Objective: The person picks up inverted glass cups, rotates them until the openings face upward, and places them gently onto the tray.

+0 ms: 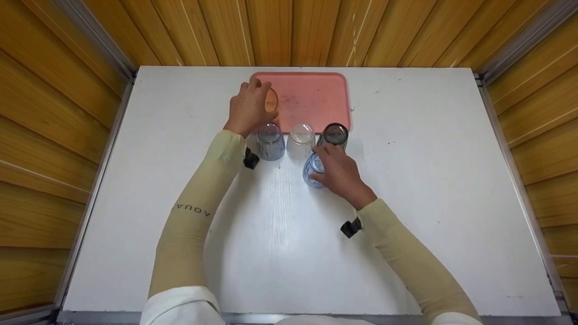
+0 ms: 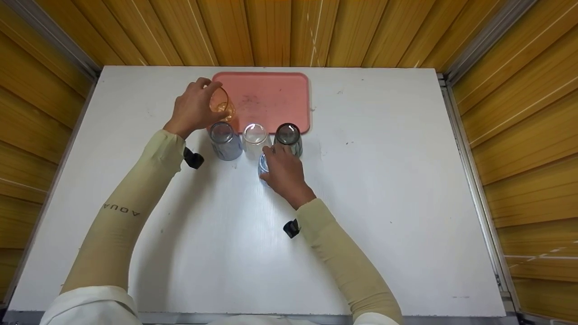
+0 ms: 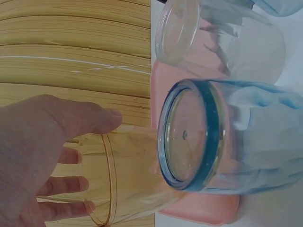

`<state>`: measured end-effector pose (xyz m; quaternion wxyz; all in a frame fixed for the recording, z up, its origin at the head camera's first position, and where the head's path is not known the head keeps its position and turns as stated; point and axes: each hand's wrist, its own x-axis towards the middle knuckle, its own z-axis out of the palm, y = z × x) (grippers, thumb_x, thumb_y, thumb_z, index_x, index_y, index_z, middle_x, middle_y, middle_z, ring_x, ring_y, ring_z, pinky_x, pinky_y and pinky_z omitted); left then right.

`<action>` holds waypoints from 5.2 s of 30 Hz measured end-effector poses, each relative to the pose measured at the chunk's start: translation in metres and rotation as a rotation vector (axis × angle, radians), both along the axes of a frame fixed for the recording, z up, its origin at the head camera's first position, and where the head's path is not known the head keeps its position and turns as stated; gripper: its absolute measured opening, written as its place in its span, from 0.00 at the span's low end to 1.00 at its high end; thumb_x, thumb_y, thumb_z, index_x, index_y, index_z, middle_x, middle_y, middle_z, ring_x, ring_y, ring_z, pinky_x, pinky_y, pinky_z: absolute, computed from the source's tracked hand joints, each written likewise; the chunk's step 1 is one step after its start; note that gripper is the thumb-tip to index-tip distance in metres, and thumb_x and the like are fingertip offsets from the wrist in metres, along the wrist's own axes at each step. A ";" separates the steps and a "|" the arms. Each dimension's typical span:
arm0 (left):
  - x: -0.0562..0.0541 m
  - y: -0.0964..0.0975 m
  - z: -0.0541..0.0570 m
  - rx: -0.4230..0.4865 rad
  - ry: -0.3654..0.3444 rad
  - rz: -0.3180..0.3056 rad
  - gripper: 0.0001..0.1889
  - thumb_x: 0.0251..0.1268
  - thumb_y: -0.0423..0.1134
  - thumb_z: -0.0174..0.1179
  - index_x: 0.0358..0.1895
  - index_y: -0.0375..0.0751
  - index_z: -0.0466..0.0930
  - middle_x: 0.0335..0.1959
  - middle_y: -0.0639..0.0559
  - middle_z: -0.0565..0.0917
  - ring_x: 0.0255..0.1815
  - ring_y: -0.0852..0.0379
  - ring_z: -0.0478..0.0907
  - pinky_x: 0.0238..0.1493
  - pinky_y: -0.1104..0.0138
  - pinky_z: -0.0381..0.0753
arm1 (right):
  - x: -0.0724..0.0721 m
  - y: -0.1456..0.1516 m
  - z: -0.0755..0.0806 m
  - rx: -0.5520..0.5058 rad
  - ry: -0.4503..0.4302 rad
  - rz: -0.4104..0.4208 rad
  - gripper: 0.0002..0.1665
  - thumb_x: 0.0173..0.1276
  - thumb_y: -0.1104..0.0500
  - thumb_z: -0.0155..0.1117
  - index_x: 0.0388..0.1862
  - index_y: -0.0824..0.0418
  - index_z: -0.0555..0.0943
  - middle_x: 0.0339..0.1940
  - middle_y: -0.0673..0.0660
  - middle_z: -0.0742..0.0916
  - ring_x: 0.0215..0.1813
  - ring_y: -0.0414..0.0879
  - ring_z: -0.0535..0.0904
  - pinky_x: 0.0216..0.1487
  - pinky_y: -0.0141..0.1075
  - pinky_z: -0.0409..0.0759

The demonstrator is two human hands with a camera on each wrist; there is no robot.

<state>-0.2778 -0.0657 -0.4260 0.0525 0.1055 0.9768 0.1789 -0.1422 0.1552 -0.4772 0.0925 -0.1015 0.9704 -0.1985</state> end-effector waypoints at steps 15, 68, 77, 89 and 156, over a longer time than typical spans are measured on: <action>-0.003 -0.002 -0.013 -0.023 -0.002 0.024 0.40 0.54 0.54 0.67 0.70 0.48 0.64 0.65 0.44 0.68 0.61 0.45 0.69 0.61 0.49 0.77 | 0.001 0.000 -0.003 0.032 0.062 0.027 0.41 0.56 0.49 0.75 0.68 0.56 0.70 0.64 0.59 0.75 0.61 0.54 0.72 0.57 0.50 0.80; -0.012 -0.008 -0.036 0.031 -0.050 0.047 0.39 0.64 0.57 0.57 0.76 0.52 0.54 0.76 0.48 0.57 0.76 0.47 0.55 0.75 0.51 0.60 | 0.014 0.015 0.015 -0.098 0.074 -0.048 0.42 0.57 0.44 0.73 0.67 0.56 0.70 0.66 0.58 0.76 0.69 0.54 0.69 0.67 0.52 0.73; -0.007 -0.012 -0.032 0.045 -0.053 0.026 0.38 0.66 0.56 0.57 0.76 0.55 0.54 0.78 0.49 0.53 0.78 0.48 0.51 0.77 0.51 0.55 | 0.014 0.018 0.016 -0.119 0.094 -0.057 0.41 0.57 0.44 0.73 0.67 0.56 0.71 0.65 0.59 0.76 0.67 0.55 0.71 0.65 0.52 0.74; 0.008 -0.015 -0.028 0.047 -0.036 0.015 0.37 0.65 0.59 0.56 0.75 0.58 0.56 0.78 0.52 0.53 0.78 0.50 0.51 0.77 0.50 0.56 | 0.014 0.020 0.016 -0.143 0.149 -0.070 0.40 0.56 0.41 0.73 0.65 0.55 0.73 0.60 0.57 0.79 0.63 0.53 0.75 0.62 0.51 0.77; 0.081 -0.009 -0.029 0.112 0.187 -0.417 0.37 0.62 0.68 0.52 0.72 0.58 0.60 0.70 0.55 0.65 0.72 0.54 0.63 0.73 0.53 0.65 | 0.013 0.020 0.023 -0.384 0.251 -0.186 0.43 0.61 0.30 0.60 0.63 0.60 0.70 0.58 0.59 0.80 0.60 0.52 0.77 0.59 0.46 0.81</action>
